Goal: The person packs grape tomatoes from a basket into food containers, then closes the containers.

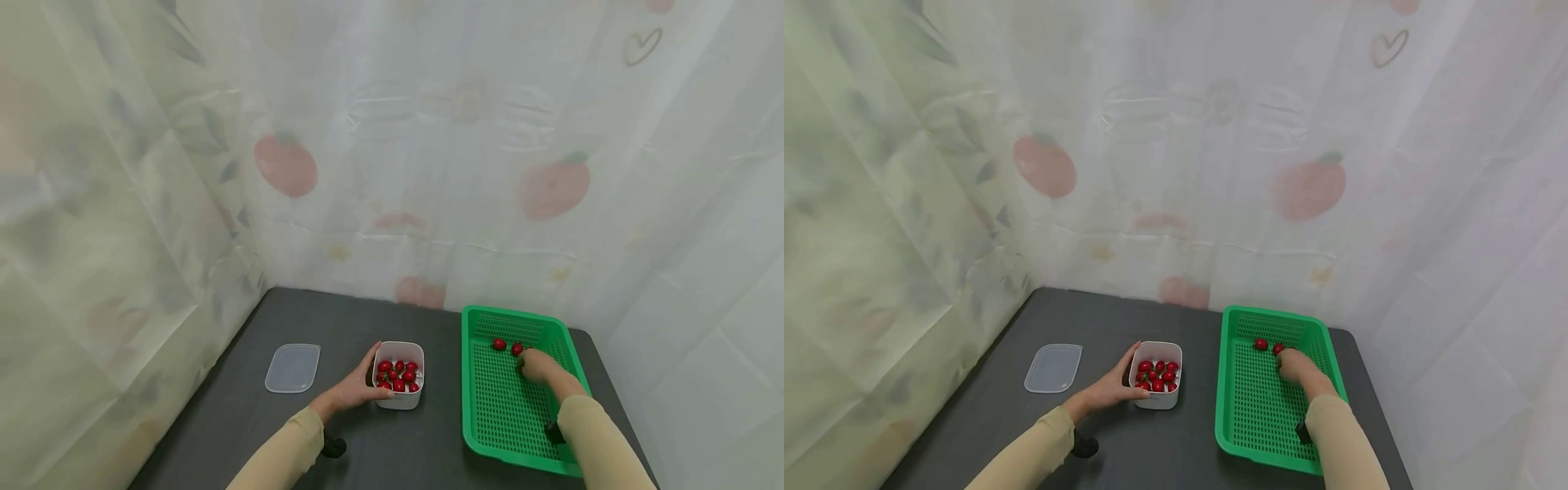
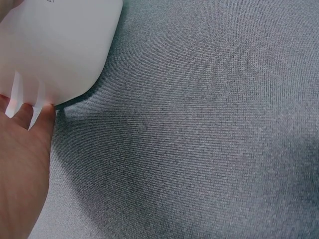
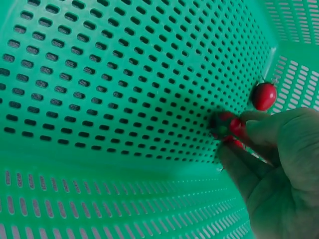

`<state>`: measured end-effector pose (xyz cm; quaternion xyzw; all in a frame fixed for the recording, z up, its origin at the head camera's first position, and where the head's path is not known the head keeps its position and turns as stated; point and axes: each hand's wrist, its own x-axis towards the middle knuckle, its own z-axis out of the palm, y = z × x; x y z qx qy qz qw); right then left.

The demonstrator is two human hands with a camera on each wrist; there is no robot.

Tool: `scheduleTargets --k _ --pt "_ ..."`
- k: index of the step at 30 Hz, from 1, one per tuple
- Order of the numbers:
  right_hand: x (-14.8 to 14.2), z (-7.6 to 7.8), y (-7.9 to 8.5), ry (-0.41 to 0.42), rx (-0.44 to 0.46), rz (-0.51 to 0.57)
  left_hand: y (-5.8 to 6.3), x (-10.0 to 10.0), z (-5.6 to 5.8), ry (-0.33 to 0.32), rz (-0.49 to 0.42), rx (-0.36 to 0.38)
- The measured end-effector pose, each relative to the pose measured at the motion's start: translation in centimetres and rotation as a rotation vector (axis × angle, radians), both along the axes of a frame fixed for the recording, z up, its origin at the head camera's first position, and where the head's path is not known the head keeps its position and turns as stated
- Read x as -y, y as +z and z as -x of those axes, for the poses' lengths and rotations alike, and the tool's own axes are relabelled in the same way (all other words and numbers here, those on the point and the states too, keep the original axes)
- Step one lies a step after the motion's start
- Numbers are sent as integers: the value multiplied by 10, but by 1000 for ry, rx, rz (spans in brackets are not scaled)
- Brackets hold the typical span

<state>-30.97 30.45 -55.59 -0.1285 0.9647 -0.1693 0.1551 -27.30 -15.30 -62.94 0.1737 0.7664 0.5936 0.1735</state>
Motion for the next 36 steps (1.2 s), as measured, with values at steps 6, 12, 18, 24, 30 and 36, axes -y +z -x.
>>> scheduleTargets --k 6,12,18,24,30,36 --pt "7 -5 -2 18 10 67 0 0 -1 -1 0 4" --pt "9 -7 -3 1 -6 36 1 0 -1 -5 -2 2" --pt "11 -6 -6 -38 -33 -17 2 1 -2 6 8 -4" --pt "17 -6 -8 -36 -28 -2 3 0 -3 -4 -1 2" --pt "15 -8 -7 -19 7 43 2 0 -3 -12 -12 7" --pt "8 -9 -7 -22 35 42 2 0 -3 0 2 -1"
